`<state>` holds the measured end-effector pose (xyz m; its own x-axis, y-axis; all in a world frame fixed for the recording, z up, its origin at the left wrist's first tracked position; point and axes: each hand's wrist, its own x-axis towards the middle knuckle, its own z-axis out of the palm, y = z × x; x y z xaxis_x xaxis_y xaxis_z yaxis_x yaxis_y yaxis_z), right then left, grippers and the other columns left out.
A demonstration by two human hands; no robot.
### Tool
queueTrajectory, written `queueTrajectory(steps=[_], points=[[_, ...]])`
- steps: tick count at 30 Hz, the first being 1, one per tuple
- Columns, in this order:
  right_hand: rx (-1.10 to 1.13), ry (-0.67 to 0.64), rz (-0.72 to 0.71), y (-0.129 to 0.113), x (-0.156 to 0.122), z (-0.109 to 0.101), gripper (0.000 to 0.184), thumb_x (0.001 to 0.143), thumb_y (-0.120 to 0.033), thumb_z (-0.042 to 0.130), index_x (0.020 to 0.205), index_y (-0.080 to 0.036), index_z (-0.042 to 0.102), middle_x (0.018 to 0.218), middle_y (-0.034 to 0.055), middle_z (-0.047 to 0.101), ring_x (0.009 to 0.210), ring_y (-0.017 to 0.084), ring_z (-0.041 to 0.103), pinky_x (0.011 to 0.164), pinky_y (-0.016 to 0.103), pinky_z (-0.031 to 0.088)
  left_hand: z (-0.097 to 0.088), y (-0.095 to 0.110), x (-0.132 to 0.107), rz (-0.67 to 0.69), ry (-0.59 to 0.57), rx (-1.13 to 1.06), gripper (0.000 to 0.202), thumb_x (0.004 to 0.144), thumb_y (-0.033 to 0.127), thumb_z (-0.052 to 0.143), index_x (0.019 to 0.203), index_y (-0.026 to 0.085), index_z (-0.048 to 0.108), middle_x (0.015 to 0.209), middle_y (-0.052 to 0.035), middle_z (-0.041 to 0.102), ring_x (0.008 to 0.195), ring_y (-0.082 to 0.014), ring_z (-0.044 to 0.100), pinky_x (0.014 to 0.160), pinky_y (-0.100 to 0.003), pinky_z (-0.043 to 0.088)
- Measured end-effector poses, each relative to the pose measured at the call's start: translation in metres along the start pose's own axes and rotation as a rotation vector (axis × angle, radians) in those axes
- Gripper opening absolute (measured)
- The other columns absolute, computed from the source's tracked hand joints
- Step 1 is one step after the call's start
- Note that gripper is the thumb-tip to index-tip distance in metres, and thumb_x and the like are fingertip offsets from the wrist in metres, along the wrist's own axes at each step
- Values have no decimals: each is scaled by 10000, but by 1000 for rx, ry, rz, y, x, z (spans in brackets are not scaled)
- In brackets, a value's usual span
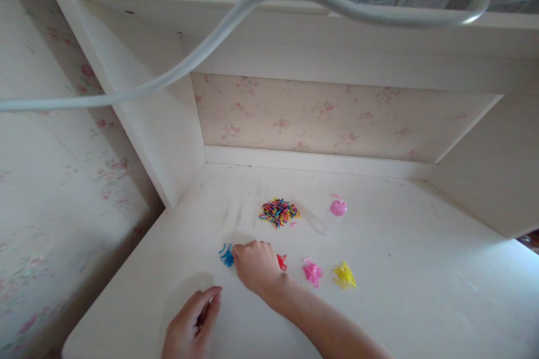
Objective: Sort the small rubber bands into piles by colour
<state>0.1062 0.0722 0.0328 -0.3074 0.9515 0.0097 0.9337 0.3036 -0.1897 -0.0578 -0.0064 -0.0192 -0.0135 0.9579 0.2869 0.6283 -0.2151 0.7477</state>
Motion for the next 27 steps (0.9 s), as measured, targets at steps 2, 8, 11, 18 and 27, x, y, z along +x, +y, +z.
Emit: queueTrajectory(steps=[2,8,11,18,27], points=[[14,15,20,7,-7,-5,237,871,-196,445,821,-216,676,766,67,728,682,203,681,600,251,429,0,1,0,1,-5,-1,331,847,471,531,902,210,727,602,11,631,595,-123,645,574,-148,535],[246,125,134,48,-79,-12,394,965,-288,333,733,-228,647,615,-23,655,550,97,581,532,172,336,3,-1,1,11,-28,6,300,863,455,521,908,223,705,713,1,692,604,-118,651,564,-148,534],[416,155,276,85,-128,1,441,954,-407,333,760,-213,678,529,-31,585,467,93,486,492,180,329,9,5,3,75,-50,67,263,878,422,510,924,233,687,745,-5,696,635,-118,666,573,-141,529],[739,398,709,162,-203,23,466,770,-598,527,890,-202,740,747,21,706,664,162,630,581,171,467,54,93,28,301,-326,216,231,940,276,404,977,273,632,851,-9,678,715,-121,647,650,-185,488],[867,446,646,157,-203,15,429,786,-557,551,834,-174,737,517,-4,576,689,177,631,609,172,478,139,136,104,357,-448,667,245,943,245,385,1055,217,601,1050,-75,636,828,-180,661,699,-287,493]])
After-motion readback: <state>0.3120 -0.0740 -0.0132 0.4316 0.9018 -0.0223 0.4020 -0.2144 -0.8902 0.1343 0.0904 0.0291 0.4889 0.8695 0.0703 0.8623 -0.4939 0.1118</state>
